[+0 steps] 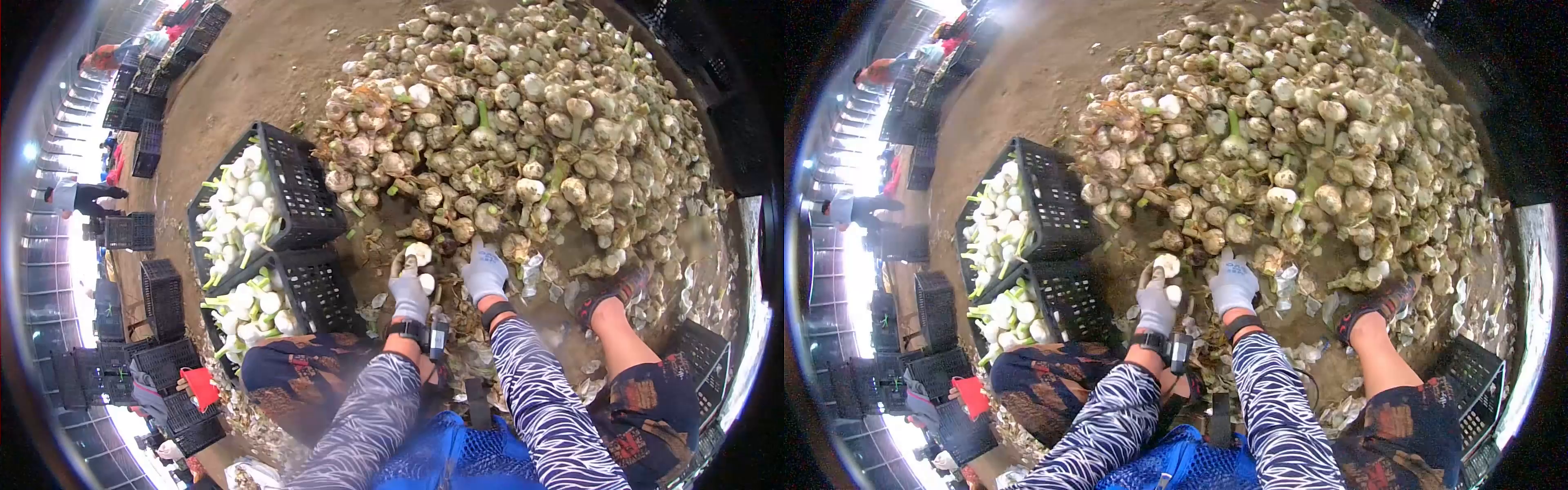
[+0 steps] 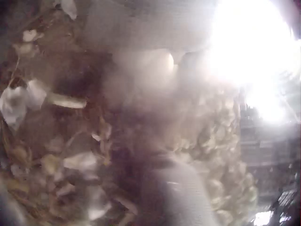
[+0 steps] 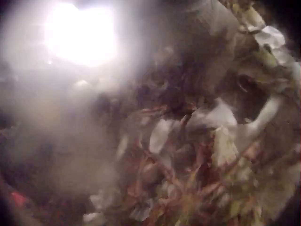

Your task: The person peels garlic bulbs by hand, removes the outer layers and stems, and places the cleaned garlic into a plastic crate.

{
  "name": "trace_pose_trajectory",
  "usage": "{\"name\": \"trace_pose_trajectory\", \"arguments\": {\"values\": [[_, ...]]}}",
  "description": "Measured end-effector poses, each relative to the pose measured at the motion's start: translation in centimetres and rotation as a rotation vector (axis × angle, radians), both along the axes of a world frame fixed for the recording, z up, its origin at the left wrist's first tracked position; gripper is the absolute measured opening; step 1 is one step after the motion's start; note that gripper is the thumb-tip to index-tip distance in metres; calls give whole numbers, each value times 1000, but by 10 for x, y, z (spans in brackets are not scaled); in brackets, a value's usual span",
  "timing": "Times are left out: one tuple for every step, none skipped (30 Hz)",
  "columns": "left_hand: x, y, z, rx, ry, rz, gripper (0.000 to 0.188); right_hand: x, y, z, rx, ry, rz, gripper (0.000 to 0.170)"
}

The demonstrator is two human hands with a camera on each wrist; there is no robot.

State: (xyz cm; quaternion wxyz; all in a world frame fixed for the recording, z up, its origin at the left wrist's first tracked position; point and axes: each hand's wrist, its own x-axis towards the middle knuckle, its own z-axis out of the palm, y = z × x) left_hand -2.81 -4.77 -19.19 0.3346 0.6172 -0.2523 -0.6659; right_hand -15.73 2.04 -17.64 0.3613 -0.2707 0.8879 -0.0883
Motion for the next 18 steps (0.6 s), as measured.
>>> {"name": "trace_pose_trajectory", "arguments": {"values": [[6,1,13,41,149,-50,26,1,0,-3,-12,3,11,60],[9,2,26,60,284,-61,26,2,3,-10,-40,-32,0,57],[9,1,37,78,427,-77,27,3,8,-16,-69,-59,-13,54],[13,-5,35,117,619,-112,34,8,16,-25,-206,-72,-136,52],[9,-9,45,103,644,-112,34,16,28,-47,-425,3,-207,47],[3,-13,58,143,915,-141,37,17,39,-65,-554,-277,-354,48],[-3,-15,76,183,1184,-176,39,14,39,-50,-678,-565,-492,49],[-10,-13,94,187,1244,-151,41,14,45,-34,-716,-733,-643,46],[-12,-12,107,170,1265,-160,41,16,47,4,-748,-909,-791,43],[-13,-12,119,148,1328,-232,41,12,51,18,-779,-1127,-793,35],[-12,-11,131,124,1386,-305,41,12,53,30,-797,-1121,-770,35],[-10,-8,145,55,1391,-404,42,13,57,66,-852,-1222,-821,41],[-6,-4,155,21,1344,-434,46,16,62,101,-905,-1324,-871,48],[0,1,175,26,1272,-438,52,19,63,128,-965,-1342,-845,39],[6,6,193,34,1202,-441,59,19,64,131,-983,-1332,-827,39],[12,7,196,31,1306,-531,53,18,65,132,-1035,-1378,-744,35],[17,11,207,20,1320,-542,53,18,68,134,-1082,-1422,-660,32],[22,17,218,-44,1216,-567,49,24,70,160,-1133,-1328,-601,30]]}}
